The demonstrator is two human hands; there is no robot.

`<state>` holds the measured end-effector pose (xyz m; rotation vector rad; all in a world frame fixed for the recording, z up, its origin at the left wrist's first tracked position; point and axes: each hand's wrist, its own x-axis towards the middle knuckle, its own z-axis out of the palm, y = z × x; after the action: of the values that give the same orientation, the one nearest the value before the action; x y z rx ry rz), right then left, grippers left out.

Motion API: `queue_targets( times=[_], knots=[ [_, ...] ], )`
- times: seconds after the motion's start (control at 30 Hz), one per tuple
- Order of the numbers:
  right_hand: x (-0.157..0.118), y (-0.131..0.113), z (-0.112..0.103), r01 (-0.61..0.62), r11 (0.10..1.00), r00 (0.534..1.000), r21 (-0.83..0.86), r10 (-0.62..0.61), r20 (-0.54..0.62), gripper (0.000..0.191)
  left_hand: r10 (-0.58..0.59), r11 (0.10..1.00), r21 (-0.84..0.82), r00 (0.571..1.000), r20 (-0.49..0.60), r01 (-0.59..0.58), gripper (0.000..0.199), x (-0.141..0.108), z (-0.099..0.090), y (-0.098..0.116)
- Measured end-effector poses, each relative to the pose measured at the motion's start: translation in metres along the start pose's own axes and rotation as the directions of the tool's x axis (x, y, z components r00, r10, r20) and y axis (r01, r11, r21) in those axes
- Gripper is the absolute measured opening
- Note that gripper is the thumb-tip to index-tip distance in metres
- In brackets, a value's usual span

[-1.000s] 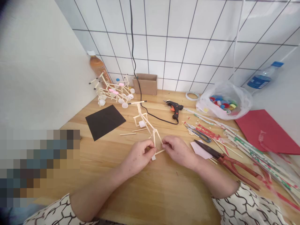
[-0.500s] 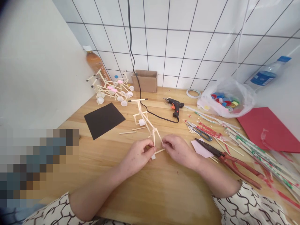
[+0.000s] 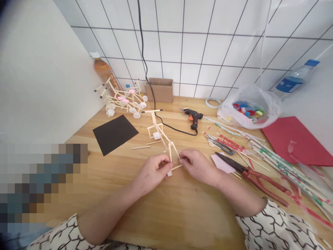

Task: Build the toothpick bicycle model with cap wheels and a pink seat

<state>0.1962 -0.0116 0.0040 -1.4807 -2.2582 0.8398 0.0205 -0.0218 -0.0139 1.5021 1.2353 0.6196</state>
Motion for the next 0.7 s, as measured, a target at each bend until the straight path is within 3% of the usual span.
queue_targets(
  times=[0.7],
  knots=[
    [-0.0002, -0.0065, -0.0089, -0.053, 0.997, 0.997, 0.055, 0.05, 0.052, 0.017, 0.016, 1.0, -0.01, 1.0, -0.003, -0.016, 0.014, 0.0005, 0.0003, -0.0004]
  ],
)
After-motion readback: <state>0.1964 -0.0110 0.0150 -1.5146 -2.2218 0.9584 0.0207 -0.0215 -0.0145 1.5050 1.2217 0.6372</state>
